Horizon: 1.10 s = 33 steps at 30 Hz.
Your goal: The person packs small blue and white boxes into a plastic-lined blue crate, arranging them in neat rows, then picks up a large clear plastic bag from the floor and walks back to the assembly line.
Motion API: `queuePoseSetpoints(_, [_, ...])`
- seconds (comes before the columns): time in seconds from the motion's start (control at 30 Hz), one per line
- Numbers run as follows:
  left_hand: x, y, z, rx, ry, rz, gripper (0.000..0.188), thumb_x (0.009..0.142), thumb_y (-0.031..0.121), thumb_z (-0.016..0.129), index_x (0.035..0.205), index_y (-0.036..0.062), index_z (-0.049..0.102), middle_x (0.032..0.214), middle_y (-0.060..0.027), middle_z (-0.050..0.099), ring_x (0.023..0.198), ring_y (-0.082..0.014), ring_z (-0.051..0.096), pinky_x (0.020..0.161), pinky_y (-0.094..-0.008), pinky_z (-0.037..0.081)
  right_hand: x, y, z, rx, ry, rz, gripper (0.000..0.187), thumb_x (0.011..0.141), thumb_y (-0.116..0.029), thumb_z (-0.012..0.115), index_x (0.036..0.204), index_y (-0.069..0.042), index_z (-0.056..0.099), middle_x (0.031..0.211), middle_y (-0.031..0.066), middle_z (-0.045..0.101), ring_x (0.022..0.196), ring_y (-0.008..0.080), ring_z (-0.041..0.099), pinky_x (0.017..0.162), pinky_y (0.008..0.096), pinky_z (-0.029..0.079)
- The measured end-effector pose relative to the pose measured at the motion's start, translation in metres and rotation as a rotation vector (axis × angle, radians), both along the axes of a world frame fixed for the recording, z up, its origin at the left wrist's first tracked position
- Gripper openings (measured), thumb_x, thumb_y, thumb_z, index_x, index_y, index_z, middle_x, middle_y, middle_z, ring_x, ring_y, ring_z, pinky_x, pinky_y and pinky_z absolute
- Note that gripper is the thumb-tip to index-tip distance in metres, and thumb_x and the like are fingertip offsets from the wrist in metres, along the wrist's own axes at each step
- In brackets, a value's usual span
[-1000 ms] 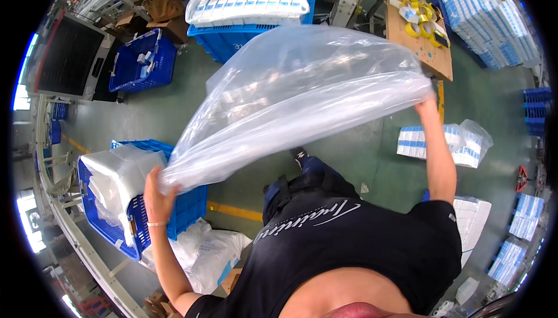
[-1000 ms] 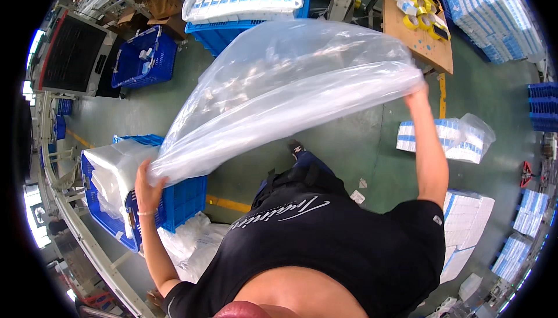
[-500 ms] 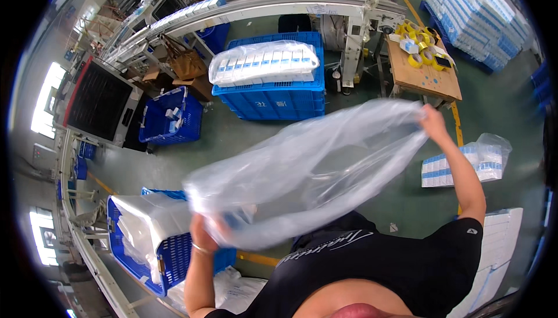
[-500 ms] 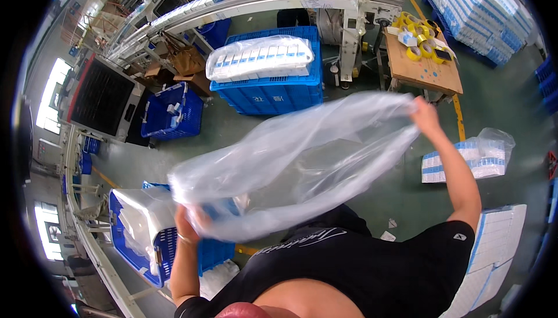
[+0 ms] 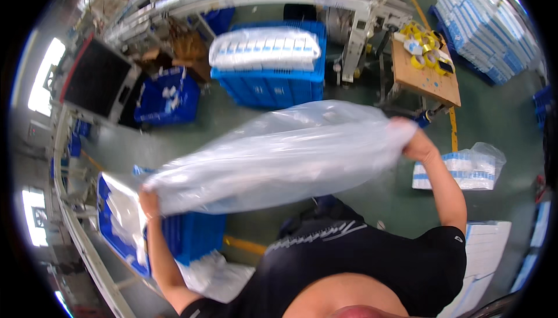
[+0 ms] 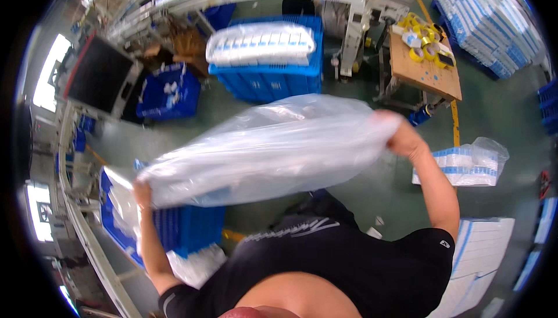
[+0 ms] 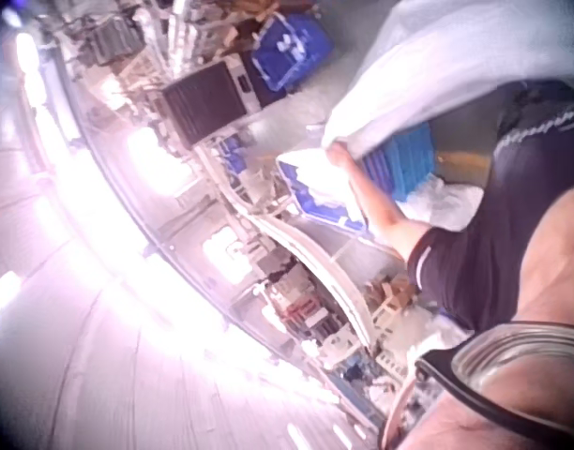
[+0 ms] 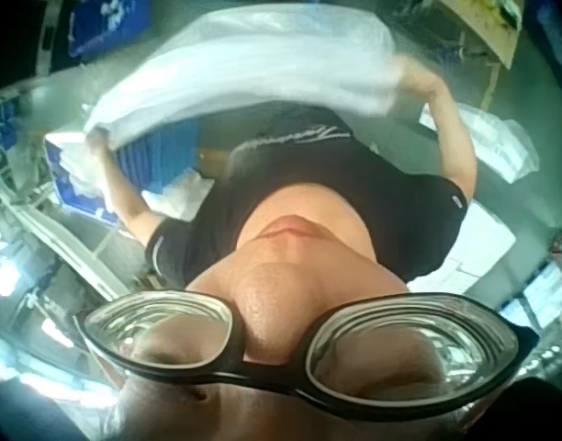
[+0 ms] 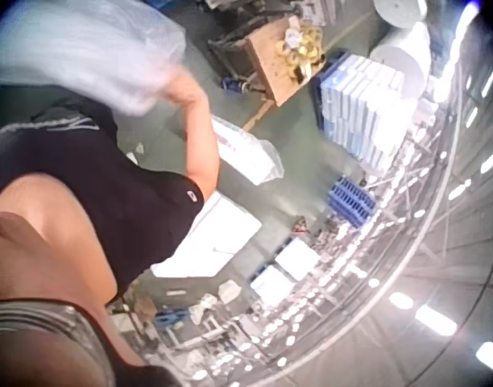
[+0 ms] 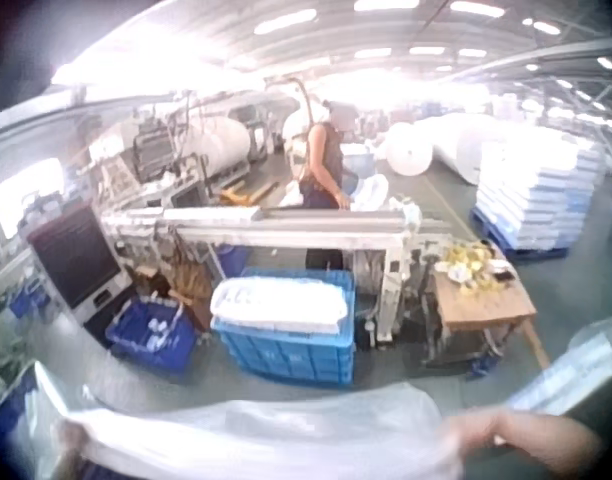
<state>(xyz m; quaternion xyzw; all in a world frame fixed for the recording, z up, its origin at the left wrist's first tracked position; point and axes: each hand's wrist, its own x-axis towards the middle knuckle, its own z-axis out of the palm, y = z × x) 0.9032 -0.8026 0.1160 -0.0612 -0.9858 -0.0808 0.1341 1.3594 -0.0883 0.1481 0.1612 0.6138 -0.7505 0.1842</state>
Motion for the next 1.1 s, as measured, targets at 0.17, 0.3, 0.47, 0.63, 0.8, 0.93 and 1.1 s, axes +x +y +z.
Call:
queuePoseSetpoints(0.17, [-0.044,-0.056,0.026,0.887,-0.142,0.464,0.040,0.088,0.023,0.054,0.114,-0.0071,0.057,0.107,-0.0196,0.062,0.094,-0.0293,0.062,0.076,-0.0373,0.053,-0.002,-0.051,0.015,0.216,-0.043,0.812,0.051,0.076,-0.030,0.075,0.115,-0.005,0.053,0.090,0.0045,0.064,0.086,0.0165,0.059,0.079,0.0315,0.046])
queuePoseSetpoints(0.3, [0.088,0.136,0.030,1.703,-0.710,0.060,0.037,0.093,0.026,0.051,0.119,-0.0004,0.051,0.110,-0.0142,0.060,0.098,-0.0278,0.059,0.085,-0.0396,0.051,0.002,0.067,-0.046,1.084,0.038,-0.254,0.027,0.078,-0.021,0.066,0.099,-0.007,0.057,0.084,0.0114,0.063,0.081,0.0275,0.062,0.073,0.0370,0.048])
queuePoseSetpoints(0.47, [0.223,0.144,0.075,0.995,-1.247,-0.721,0.042,0.088,0.038,0.058,0.106,0.0005,0.062,0.098,-0.0158,0.066,0.088,-0.0278,0.063,0.081,-0.0396,0.050,0.053,0.172,-0.105,1.981,-0.463,-0.919,0.027,0.083,-0.023,0.059,0.107,-0.011,0.059,0.096,0.0170,0.061,0.090,0.0400,0.058,0.078,0.0461,0.048])
queuePoseSetpoints(0.63, [0.168,0.174,0.103,1.413,-1.271,-0.601,0.072,0.081,0.051,0.061,0.128,-0.0007,0.047,0.115,-0.0198,0.058,0.103,-0.0283,0.057,0.098,-0.0374,0.041,0.081,0.207,-0.133,1.710,-0.401,-1.057,0.026,0.086,-0.026,0.058,0.108,-0.012,0.063,0.095,0.0169,0.065,0.089,0.0346,0.063,0.078,0.0400,0.050])
queuePoseSetpoints(0.8, [0.142,0.138,0.037,0.023,-0.184,-0.471,0.063,0.073,0.021,0.073,0.125,-0.0013,0.046,0.111,-0.0235,0.057,0.103,-0.0385,0.055,0.090,-0.0389,0.043,-0.003,0.067,-0.069,-0.018,0.250,-0.848,0.023,0.088,-0.013,0.058,0.108,-0.002,0.060,0.103,0.0079,0.065,0.092,0.0193,0.062,0.084,0.0345,0.050])
queuePoseSetpoints(0.93, [0.030,-0.134,0.032,-0.665,0.102,-0.113,0.029,0.085,0.024,0.055,0.106,0.0056,0.062,0.094,-0.0202,0.066,0.085,-0.0331,0.064,0.073,-0.0390,0.051,-0.021,-0.041,-0.014,-0.089,-0.105,0.960,0.042,0.076,-0.023,0.075,0.110,-0.003,0.060,0.100,0.0081,0.065,0.092,0.0214,0.060,0.081,0.0331,0.048])
queuePoseSetpoints(1.1, [0.042,0.047,-0.040,1.405,-0.419,0.260,0.033,0.094,0.024,0.044,0.118,0.0020,0.054,0.110,-0.0109,0.062,0.100,-0.0254,0.061,0.083,-0.0370,0.052,-0.003,-0.019,0.001,0.629,-0.019,0.604,0.042,0.076,-0.028,0.071,0.107,-0.003,0.057,0.096,0.0129,0.063,0.090,0.0259,0.060,0.078,0.0360,0.048])
